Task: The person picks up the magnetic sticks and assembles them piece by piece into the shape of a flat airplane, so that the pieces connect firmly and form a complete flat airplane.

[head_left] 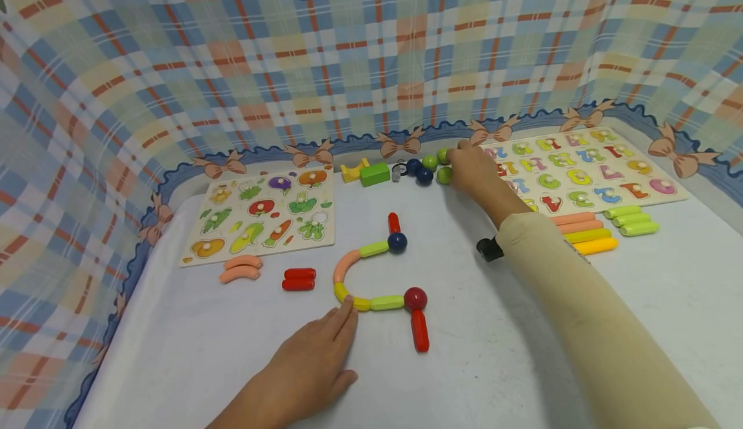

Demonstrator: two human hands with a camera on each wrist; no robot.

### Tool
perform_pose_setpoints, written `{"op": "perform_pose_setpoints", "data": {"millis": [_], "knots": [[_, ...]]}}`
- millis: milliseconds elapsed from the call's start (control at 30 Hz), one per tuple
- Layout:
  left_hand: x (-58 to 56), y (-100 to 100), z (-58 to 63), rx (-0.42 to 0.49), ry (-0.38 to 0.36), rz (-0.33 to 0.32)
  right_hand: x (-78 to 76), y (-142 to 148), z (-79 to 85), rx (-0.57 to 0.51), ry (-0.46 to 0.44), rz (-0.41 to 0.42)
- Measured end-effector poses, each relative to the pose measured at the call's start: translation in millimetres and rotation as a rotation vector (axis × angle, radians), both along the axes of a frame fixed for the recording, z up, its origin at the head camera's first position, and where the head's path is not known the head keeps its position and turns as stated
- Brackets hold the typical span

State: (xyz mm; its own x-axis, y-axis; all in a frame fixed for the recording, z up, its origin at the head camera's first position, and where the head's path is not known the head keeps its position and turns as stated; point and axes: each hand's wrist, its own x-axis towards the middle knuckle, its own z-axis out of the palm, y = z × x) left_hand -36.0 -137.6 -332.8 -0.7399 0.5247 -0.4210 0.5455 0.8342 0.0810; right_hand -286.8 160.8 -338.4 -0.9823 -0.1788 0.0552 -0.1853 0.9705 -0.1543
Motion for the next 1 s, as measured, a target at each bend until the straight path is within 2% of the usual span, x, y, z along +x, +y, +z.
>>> {"op": "perform_pose_setpoints", "data": {"millis": [200,433,600,733,867,1000], "knots": [[0.6,1,-0.1,0.01,0.0,0.0,1.8,1,-0.7,0.02,-0.026,0.008],[0.1,0,0.6,0.008,-0.004,-0.004,8.5,5,-0.8,-0.004,-0.06,-0.036],[-0.4,0,1.7,0.002,0.001,-0.004,17.2,6,3.4,0.009,-0.123,-0.07],[0.0,0,2.3,0.001,0.01,-0.012,26.9,4,7.9,0.02,-0.183,-0.055],[-0.1,0,1.5,0.002,0.006,-0.011,35.2,-6,11.7,-0.066,-0.257,-0.016],[-0.7,0,0.5,0.0,-0.01,0.002,38.5,-29,12.6,-0.25,-0.374,0.038]]}}
